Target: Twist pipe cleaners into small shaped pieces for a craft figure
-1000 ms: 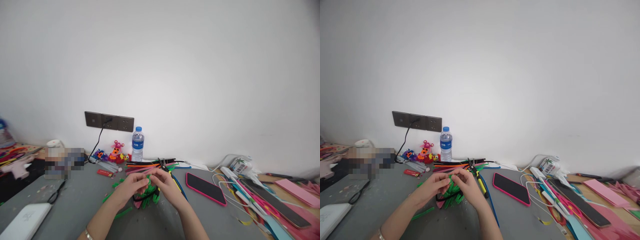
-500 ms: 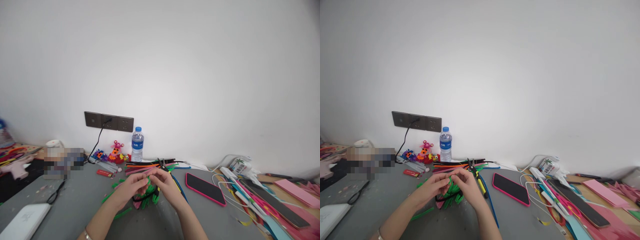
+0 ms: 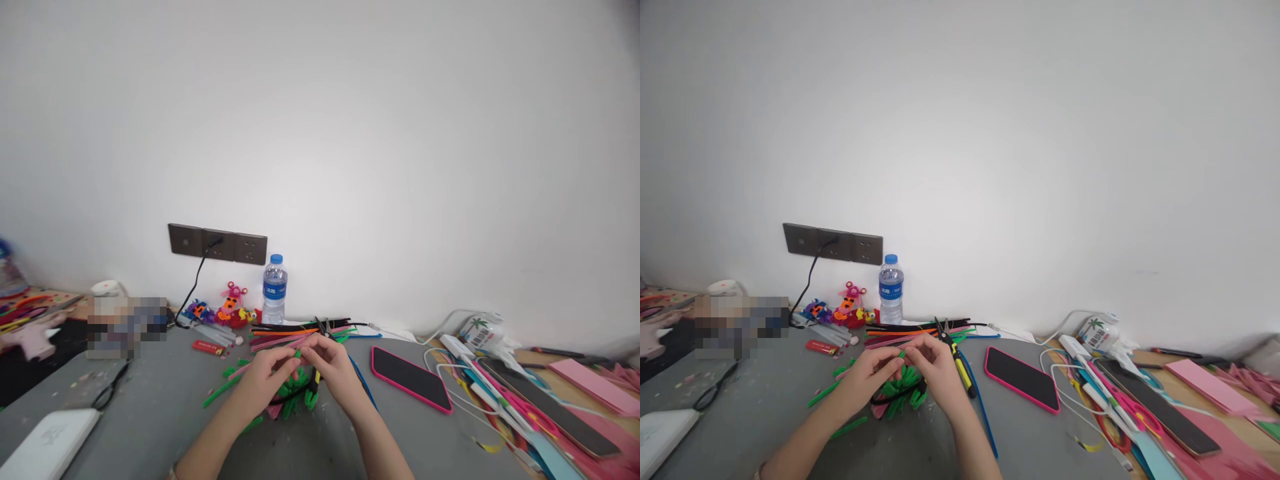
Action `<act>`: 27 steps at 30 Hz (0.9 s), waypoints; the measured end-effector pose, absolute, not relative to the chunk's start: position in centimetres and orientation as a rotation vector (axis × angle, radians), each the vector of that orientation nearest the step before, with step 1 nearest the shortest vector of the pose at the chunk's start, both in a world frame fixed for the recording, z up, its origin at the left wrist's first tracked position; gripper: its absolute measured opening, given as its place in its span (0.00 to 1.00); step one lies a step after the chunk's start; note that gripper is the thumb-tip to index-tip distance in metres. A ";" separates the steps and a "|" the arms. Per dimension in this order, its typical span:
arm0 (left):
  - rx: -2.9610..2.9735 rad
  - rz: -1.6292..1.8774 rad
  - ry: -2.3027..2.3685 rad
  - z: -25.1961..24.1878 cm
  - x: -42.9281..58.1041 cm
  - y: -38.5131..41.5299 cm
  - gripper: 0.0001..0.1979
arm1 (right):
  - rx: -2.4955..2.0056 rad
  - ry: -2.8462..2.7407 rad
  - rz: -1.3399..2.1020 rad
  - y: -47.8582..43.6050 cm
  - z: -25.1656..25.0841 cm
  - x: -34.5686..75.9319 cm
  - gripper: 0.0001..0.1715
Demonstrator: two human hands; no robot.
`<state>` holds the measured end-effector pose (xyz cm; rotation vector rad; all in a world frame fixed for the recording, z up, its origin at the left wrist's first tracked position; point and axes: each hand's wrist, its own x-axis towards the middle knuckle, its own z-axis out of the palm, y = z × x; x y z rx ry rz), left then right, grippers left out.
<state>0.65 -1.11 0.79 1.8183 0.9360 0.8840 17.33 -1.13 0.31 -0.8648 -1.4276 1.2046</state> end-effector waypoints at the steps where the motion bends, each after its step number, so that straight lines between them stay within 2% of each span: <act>1: 1.840 0.887 0.948 0.8 0.6 -1.1 0.16 | -0.864 -1.430 1.207 -1.1 0.2 17.4 0.14; 15: 1.968 0.919 0.979 0.6 0.6 -0.9 0.20 | -0.856 -1.446 1.212 -1.4 1.0 17.1 0.17; 27: 1.885 0.929 1.034 0.6 0.7 -0.7 0.18 | -0.886 -1.405 1.166 -1.2 0.3 16.7 0.16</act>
